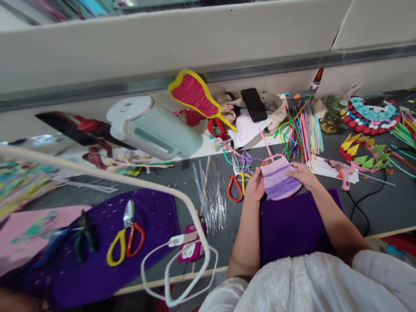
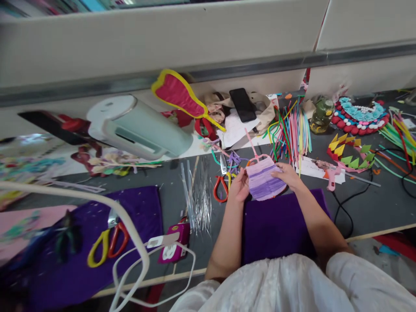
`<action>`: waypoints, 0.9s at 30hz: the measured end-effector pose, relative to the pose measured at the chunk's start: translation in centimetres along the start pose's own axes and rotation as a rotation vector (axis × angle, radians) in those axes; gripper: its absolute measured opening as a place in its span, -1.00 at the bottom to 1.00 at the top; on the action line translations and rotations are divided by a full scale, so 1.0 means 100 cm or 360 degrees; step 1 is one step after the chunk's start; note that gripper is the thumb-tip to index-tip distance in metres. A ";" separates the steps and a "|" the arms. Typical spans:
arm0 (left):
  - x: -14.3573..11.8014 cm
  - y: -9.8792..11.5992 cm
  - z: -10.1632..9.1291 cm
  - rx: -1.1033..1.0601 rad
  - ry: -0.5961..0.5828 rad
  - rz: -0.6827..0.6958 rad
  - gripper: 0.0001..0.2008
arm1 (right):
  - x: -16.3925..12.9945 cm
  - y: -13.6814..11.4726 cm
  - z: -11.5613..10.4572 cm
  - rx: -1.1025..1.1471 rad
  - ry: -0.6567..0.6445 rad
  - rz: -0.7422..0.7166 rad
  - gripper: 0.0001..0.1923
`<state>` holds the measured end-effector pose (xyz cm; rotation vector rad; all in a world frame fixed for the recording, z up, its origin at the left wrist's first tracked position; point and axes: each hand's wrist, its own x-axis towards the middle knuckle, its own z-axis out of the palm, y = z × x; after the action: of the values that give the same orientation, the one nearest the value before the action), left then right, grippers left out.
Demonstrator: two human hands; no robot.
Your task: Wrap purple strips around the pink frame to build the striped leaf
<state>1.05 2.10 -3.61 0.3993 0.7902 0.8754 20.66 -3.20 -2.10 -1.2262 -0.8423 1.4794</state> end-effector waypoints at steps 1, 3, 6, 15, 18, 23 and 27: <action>-0.001 -0.002 0.001 0.0021 -0.0035 0.0009 -0.66 | 0.001 0.000 0.000 0.0028 0.0052 -0.0032 -0.58; -0.003 -0.007 0.004 0.0111 -0.0125 0.0029 -0.58 | 0.002 -0.001 -0.001 0.0105 0.0072 -0.0060 -0.58; -0.006 -0.015 0.009 0.0212 -0.0186 0.0067 -0.44 | 0.002 -0.004 -0.006 0.0205 -0.0090 -0.0002 -0.58; -0.003 -0.021 0.010 0.0310 -0.0095 0.0233 -0.54 | 0.008 0.010 -0.016 0.0100 -0.0020 -0.0075 -0.56; -0.002 -0.022 0.009 0.0328 -0.0003 0.0272 -0.56 | 0.006 0.008 -0.017 0.0164 -0.0134 -0.0025 -0.59; 0.001 -0.027 0.007 0.0343 0.0015 0.0312 -0.52 | 0.004 0.008 -0.016 0.0180 -0.0088 -0.0017 -0.65; 0.002 -0.022 0.006 0.0174 -0.0114 0.0248 -0.55 | 0.004 0.008 -0.014 0.0266 -0.0032 0.0035 -0.73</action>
<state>2.74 0.89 -4.66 0.5918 0.7501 0.9604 21.84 -3.12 -3.34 -1.1012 -0.7053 1.5497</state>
